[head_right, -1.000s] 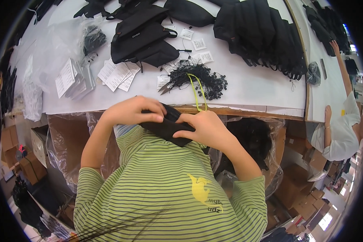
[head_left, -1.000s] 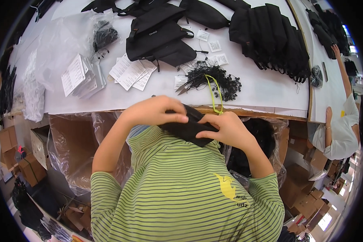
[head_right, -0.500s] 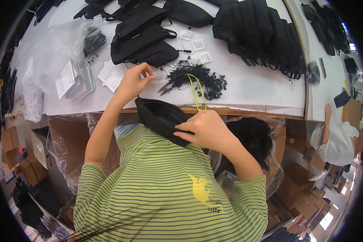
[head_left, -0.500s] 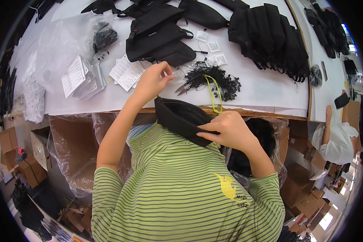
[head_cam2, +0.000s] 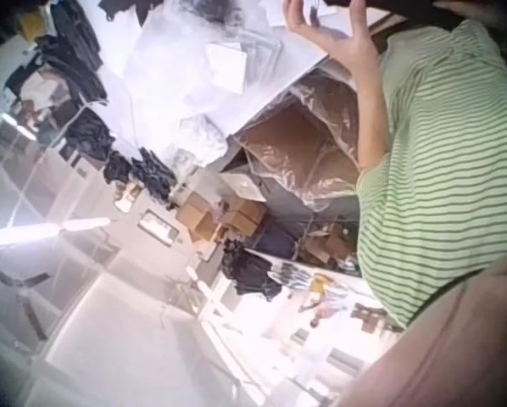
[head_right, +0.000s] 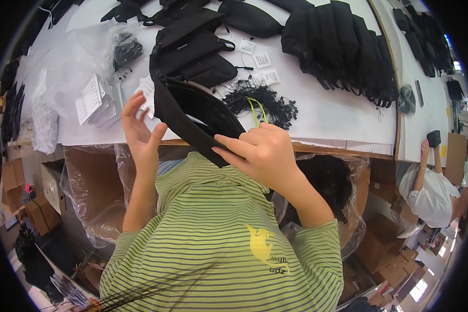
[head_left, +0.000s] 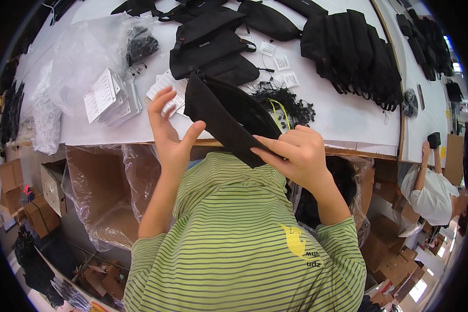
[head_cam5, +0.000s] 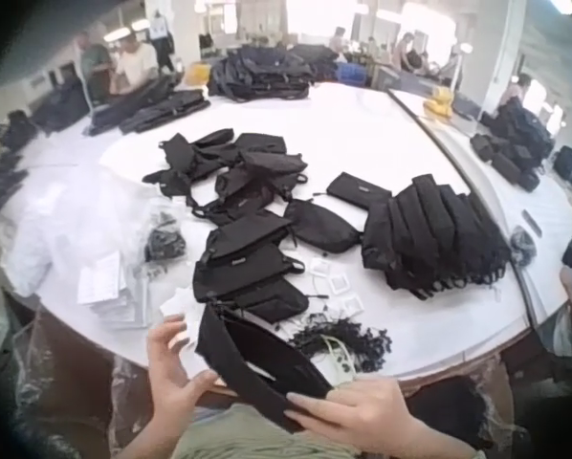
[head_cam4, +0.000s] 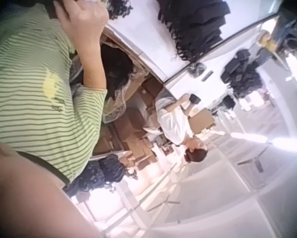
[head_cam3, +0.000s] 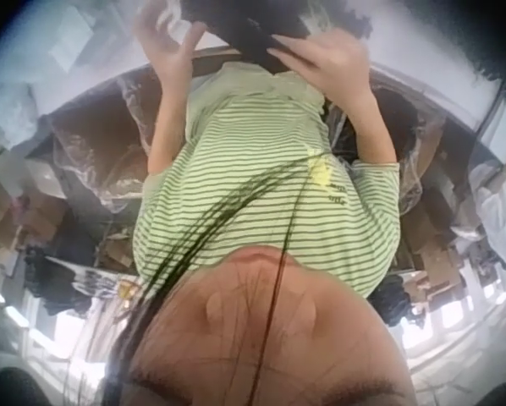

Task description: Attaching labels and small black components to black fabric pouches at a workbench.

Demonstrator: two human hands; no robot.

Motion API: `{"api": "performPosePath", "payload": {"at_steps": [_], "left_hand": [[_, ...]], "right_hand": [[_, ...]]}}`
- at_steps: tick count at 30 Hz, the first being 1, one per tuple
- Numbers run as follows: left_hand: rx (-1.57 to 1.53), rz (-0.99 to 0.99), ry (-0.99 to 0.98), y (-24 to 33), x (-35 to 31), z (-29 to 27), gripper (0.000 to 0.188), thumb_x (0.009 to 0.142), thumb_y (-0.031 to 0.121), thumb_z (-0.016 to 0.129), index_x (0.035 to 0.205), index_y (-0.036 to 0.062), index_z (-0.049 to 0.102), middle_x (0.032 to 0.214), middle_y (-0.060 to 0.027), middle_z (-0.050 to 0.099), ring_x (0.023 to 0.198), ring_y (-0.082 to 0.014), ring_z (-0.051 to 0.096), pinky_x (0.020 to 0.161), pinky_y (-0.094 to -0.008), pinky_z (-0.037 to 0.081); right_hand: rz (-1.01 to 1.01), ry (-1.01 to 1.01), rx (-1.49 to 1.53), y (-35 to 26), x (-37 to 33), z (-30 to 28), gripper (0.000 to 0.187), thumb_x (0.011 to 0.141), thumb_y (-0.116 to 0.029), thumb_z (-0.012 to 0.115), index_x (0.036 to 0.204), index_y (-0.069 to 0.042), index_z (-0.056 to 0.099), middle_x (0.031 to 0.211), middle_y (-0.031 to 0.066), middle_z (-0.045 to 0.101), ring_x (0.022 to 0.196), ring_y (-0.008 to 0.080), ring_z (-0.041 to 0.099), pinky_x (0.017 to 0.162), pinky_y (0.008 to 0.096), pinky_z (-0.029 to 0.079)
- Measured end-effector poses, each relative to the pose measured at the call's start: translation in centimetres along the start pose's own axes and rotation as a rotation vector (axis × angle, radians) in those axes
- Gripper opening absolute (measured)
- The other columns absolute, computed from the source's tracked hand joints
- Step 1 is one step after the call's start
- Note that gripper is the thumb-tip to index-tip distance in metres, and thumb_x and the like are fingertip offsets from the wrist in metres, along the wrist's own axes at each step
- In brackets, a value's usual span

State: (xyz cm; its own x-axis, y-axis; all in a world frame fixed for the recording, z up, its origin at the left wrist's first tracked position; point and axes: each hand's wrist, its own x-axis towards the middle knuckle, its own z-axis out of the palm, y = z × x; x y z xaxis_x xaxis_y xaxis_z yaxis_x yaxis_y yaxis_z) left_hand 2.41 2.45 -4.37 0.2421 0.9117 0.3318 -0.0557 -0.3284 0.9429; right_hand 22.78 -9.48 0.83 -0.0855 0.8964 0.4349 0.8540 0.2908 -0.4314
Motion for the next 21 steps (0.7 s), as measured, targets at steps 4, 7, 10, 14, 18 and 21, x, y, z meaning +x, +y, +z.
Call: {"api": "performPosePath", "payload": {"at_steps": [4,7,10,14,18,21], "left_hand": [[-0.932,-0.749,-0.113,-1.4,-4.7,0.9,0.068,0.076,0.018,0.077,0.130,0.0028,0.039,0.123,-0.0095,0.051,0.114,-0.0233,0.051,0.102,-0.0376,0.038],[-0.826,-0.945,0.106,0.1,-4.5,1.7,0.062,0.078,0.016,0.074,0.129,0.0035,0.041,0.113,-0.0077,0.057,0.105,-0.0221,0.057,0.095,-0.0365,0.046],[-0.740,-0.894,0.120,0.2,-3.7,2.1,0.058,0.080,0.014,0.071,0.129,0.0044,0.041,0.113,-0.0075,0.056,0.102,-0.0220,0.058,0.090,-0.0357,0.050],[-0.810,-0.930,0.280,-0.7,-3.4,1.9,0.034,0.086,0.019,0.066,0.115,0.0041,0.056,0.105,-0.0083,0.065,0.096,-0.0215,0.064,0.087,-0.0368,0.052],[-0.820,-0.898,0.329,-1.4,-3.4,0.3,0.031,0.086,0.019,0.066,0.112,0.0031,0.059,0.105,-0.0088,0.066,0.093,-0.0222,0.065,0.087,-0.0377,0.053],[-0.890,-0.904,0.332,-1.6,-3.4,-0.1,0.031,0.086,0.018,0.066,0.112,0.0032,0.059,0.104,-0.0089,0.066,0.093,-0.0228,0.065,0.086,-0.0383,0.053]], "right_hand": [[0.026,0.145,0.035,-1.3,0.3,2.1,0.020,0.069,-0.023,0.079,0.086,-0.014,0.074,0.048,-0.0046,0.044,0.043,0.0112,0.044,0.045,0.0277,0.030],[0.103,0.125,0.118,-2.1,0.0,4.2,0.020,0.073,-0.024,0.077,0.088,-0.011,0.073,0.050,-0.0038,0.048,0.043,0.0131,0.044,0.045,0.0285,0.030],[0.174,0.185,0.207,-2.2,-1.0,6.3,0.020,0.080,-0.024,0.073,0.091,-0.008,0.073,0.053,-0.0016,0.052,0.043,0.0151,0.045,0.046,0.0291,0.031],[0.504,0.324,0.420,-2.2,-1.9,6.7,0.019,0.081,-0.020,0.071,0.096,-0.008,0.071,0.062,0.0008,0.056,0.049,0.0162,0.048,0.051,0.0291,0.036],[0.350,0.178,-0.064,3.5,-0.2,6.5,0.028,0.074,-0.017,0.074,0.101,-0.013,0.068,0.103,0.0049,0.060,0.094,0.0227,0.055,0.082,0.0352,0.041],[0.210,-0.121,-0.262,6.5,-0.4,7.0,0.033,0.071,-0.019,0.076,0.103,-0.018,0.067,0.124,0.0036,0.052,0.119,0.0256,0.042,0.101,0.0404,0.030]]}}
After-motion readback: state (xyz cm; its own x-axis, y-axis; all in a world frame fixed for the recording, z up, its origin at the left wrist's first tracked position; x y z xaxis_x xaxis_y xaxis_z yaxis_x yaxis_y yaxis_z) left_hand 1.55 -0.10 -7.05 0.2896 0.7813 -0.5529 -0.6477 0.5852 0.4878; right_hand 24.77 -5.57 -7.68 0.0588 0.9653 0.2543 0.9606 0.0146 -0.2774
